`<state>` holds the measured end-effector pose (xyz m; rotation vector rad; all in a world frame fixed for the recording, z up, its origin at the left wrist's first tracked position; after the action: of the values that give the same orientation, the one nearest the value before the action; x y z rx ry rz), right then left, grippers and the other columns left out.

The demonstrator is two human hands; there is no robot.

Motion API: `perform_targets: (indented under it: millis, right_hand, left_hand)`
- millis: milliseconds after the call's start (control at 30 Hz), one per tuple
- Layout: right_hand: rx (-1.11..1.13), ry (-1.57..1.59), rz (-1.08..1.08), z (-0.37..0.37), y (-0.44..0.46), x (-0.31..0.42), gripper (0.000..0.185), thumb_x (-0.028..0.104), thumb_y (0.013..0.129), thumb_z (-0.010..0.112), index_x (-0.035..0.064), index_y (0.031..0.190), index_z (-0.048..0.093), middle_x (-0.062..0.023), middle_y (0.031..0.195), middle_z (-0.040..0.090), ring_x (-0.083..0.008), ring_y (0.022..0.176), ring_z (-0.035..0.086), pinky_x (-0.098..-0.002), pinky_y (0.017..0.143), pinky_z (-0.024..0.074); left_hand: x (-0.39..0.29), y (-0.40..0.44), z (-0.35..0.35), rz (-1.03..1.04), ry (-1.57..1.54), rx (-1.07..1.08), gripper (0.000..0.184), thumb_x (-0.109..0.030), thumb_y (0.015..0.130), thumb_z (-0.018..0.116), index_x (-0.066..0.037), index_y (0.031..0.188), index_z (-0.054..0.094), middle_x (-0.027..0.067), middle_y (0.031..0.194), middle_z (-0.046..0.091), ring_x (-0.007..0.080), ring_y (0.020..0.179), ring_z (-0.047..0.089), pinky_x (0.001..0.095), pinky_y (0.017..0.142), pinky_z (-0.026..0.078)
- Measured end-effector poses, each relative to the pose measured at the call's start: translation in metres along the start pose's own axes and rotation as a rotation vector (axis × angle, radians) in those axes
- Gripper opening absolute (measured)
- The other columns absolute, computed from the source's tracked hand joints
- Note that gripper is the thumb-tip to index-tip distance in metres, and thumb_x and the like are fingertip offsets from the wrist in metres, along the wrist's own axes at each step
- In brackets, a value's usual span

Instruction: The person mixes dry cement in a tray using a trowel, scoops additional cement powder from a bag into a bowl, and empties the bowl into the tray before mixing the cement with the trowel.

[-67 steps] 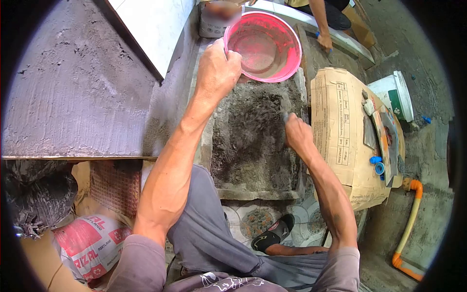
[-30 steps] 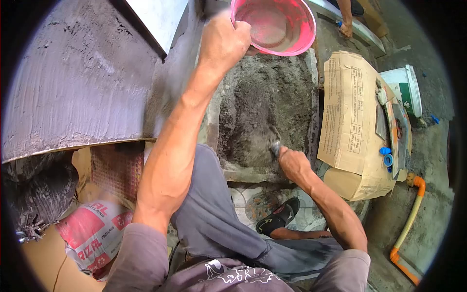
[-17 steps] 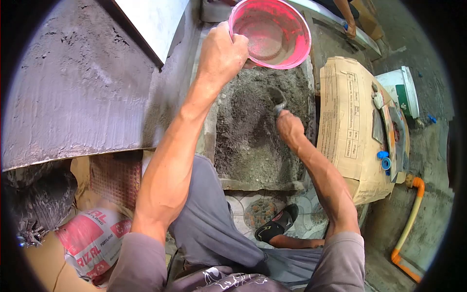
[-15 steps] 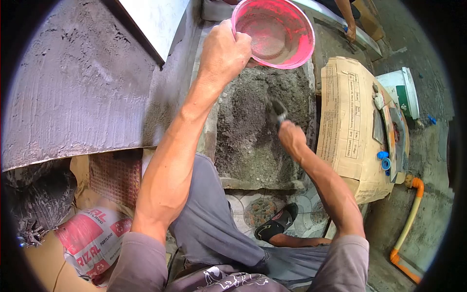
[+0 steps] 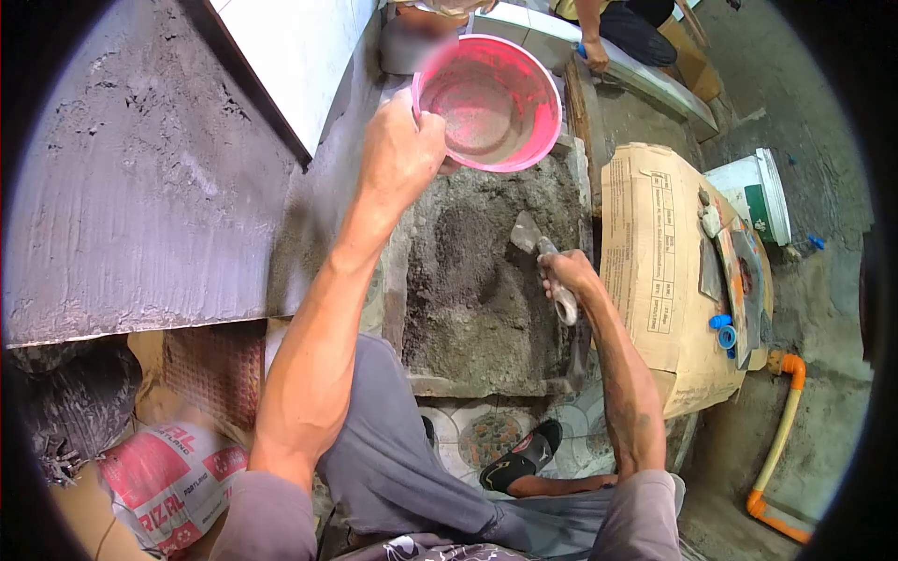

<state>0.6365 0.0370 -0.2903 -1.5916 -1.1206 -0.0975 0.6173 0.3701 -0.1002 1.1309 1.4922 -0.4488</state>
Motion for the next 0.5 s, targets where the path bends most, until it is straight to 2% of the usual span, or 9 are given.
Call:
perform_targets:
  millis: [100,167,300,333,433,467,500]
  right_hand:
    - [-0.052,0.073,-0.062,0.004,0.045,0.005,0.024,0.015,0.091,0.059,-0.0066,0.080,0.059,-0.0106,0.062,0.059,-0.0185,0.048,0.057,-0.0349,0.043,0.0467]
    - [-0.160,-0.039,-0.116,-0.001,0.071,0.014,0.030,0.017,0.088,0.060,-0.0076,0.071,0.061,-0.0132,0.060,0.060,-0.0213,0.050,0.059,-0.0369,0.047,0.0481]
    - [-0.338,-0.357,-0.257,-0.017,0.100,0.045,0.044,0.027,0.085,0.061,-0.0101,0.062,0.063,-0.0162,0.056,0.062,-0.0253,0.056,0.065,-0.0390,0.059,0.0519]
    - [-0.291,-0.420,-0.275,-0.016,0.107,0.044,0.042,0.028,0.085,0.059,-0.0122,0.075,0.064,-0.0218,0.066,0.067,-0.0316,0.067,0.070,-0.0415,0.068,0.0543]
    - [-0.539,-0.796,-0.486,-0.003,0.101,0.044,0.038,0.025,0.084,0.059,-0.0121,0.089,0.061,-0.0284,0.079,0.068,-0.0385,0.079,0.071,-0.0467,0.073,0.0554]
    - [-0.475,-0.820,-0.460,0.003,0.099,0.031,0.036,0.022,0.084,0.058,-0.0113,0.098,0.057,-0.0336,0.091,0.066,-0.0443,0.085,0.068,-0.0491,0.078,0.0553]
    - [-0.423,-0.912,-0.606,0.019,0.088,0.030,0.033,0.022,0.085,0.058,-0.0088,0.097,0.060,-0.0275,0.084,0.069,-0.0393,0.081,0.070,-0.0445,0.074,0.0573]
  left_hand:
    - [-0.003,-0.003,-0.003,0.014,-0.046,0.016,0.031,-0.010,0.085,0.048,0.012,0.104,0.060,0.0266,0.085,0.066,0.0353,0.069,0.069,0.0432,0.065,0.055]
    - [-0.006,-0.006,-0.004,-0.049,-0.128,0.024,0.031,-0.010,0.086,0.048,0.012,0.104,0.060,0.0265,0.084,0.066,0.0333,0.064,0.069,0.0421,0.060,0.056]
    - [-0.029,-0.008,-0.013,0.021,-0.003,-0.010,0.029,-0.009,0.086,0.048,0.012,0.102,0.060,0.0261,0.080,0.066,0.0331,0.066,0.070,0.0419,0.060,0.056]
    - [-0.020,-0.005,-0.010,0.025,0.008,0.005,0.029,-0.009,0.086,0.048,0.012,0.101,0.060,0.0262,0.080,0.066,0.0329,0.066,0.070,0.0416,0.060,0.056]
    - [-0.006,-0.004,-0.003,0.014,0.040,0.011,0.030,-0.011,0.085,0.049,0.010,0.102,0.061,0.0261,0.082,0.066,0.0353,0.070,0.069,0.0428,0.066,0.055]
    - [-0.005,-0.002,-0.001,0.022,0.048,0.003,0.030,-0.012,0.085,0.049,0.010,0.102,0.062,0.0261,0.083,0.067,0.0366,0.073,0.069,0.0435,0.069,0.054]
    - [-0.006,0.000,0.002,0.032,0.055,-0.006,0.031,-0.013,0.084,0.050,0.009,0.102,0.062,0.0260,0.085,0.067,0.0378,0.075,0.068,0.0442,0.072,0.054]
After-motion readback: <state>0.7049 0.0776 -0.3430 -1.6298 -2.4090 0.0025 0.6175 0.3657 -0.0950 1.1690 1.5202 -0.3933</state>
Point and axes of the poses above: each hand's wrist, its own y-axis towards the middle knuckle, its own z-axis out of the palm, x = y × z, the point moved 9 cm from there along y, towards the middle knuckle
